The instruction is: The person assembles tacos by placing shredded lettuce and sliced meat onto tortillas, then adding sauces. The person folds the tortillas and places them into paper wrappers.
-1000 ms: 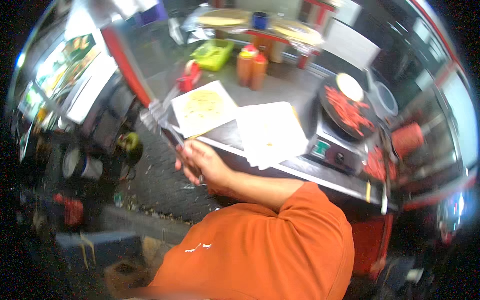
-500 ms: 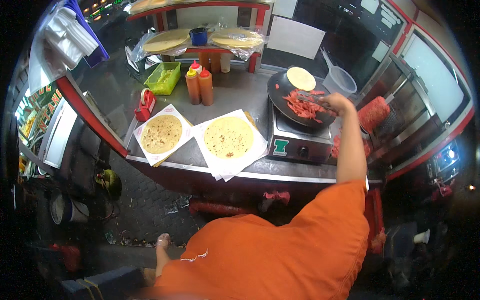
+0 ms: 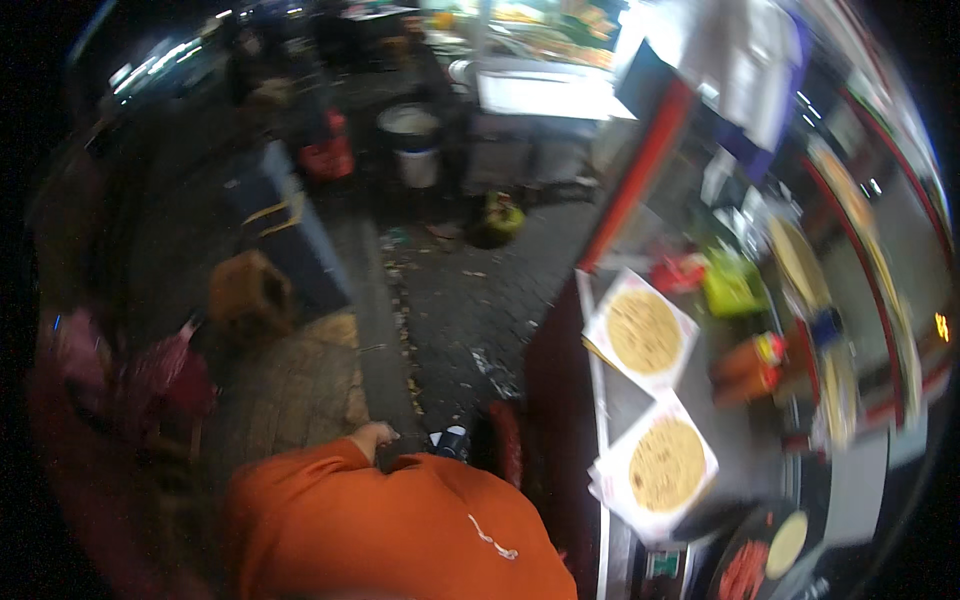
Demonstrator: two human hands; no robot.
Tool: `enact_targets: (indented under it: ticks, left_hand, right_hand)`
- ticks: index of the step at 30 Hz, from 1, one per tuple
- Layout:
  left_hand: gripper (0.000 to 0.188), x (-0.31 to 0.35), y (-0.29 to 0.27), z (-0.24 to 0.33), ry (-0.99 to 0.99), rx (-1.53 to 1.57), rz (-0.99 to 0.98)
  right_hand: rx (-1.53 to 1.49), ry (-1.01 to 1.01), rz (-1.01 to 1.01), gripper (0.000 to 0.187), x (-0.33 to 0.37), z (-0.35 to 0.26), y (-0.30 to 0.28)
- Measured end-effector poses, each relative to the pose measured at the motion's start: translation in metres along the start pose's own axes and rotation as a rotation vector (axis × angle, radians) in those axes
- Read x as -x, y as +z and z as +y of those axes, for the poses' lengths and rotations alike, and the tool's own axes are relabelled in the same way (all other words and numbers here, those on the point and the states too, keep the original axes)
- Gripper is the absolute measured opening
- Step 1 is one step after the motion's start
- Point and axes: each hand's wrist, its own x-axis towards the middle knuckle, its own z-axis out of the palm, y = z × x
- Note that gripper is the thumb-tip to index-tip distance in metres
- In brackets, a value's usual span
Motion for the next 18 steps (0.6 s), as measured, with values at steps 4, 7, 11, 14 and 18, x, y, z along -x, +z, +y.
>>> enact_targets:
  ticks: [4, 7, 11, 14, 18]
  left_hand:
    - [0.049, -0.011, -0.007, 0.006, -0.01, -0.146, 0.11]
    - [0.052, -0.038, -0.011, 0.032, 0.284, -0.342, 0.092]
    - [0.046, -0.047, -0.014, 0.071, 0.602, -0.071, 0.292]
    - [0.043, -0.042, -0.02, 0.069, 0.594, 0.217, 0.36]
    - [0.047, -0.048, -0.027, 0.002, 0.51, 0.42, 0.316]
  right_hand:
    - [0.035, -0.083, 0.78, 0.089, -0.015, -0.181, -0.064]
    - [-1.553, 0.549, 0.15, 0.056, -0.008, -0.336, -0.118]
    - [-2.466, 0.734, -0.332, 0.041, 0.002, -0.475, -0.195]
    - [-2.469, 0.597, -0.32, 0.041, -0.003, -0.519, -0.237]
    - [-2.611, 0.505, -0.317, 0.043, -0.02, -0.542, -0.253]
